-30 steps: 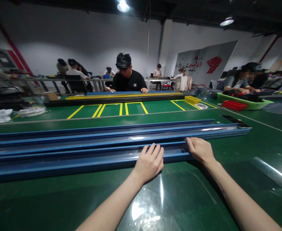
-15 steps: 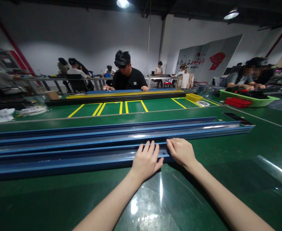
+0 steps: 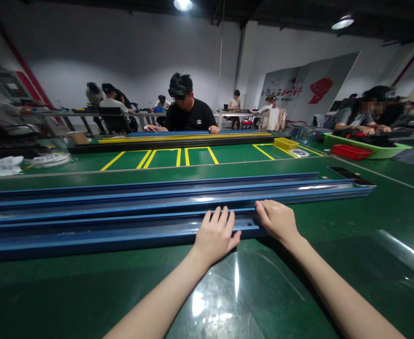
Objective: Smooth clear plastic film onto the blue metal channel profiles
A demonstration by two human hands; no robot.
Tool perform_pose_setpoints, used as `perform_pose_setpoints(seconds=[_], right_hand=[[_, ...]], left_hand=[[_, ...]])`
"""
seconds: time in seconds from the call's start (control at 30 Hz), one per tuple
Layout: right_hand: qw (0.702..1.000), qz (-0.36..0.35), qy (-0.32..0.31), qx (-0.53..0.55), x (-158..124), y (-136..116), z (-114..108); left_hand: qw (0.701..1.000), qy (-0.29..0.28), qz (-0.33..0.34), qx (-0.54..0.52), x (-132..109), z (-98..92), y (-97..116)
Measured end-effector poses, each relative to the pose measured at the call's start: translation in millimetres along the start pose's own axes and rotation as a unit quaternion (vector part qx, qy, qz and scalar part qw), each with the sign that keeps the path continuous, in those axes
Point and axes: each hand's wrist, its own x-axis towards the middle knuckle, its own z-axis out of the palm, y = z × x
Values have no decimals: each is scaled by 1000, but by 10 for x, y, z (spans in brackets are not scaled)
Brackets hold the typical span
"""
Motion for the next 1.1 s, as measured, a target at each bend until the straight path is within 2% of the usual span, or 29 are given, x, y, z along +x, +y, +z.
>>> perform_pose_setpoints(seconds=[0.13, 0.87, 1.1], right_hand=[[1000, -19, -5, 11, 0, -9, 5], [999, -27, -19, 4, 13, -1, -22], [999, 16, -19, 23, 0, 147, -22]], left_hand=[[1000, -1, 2, 0, 6, 1, 6], [1000, -1, 8, 6, 4, -1, -8], [1000, 7, 6, 12, 7, 2, -7]])
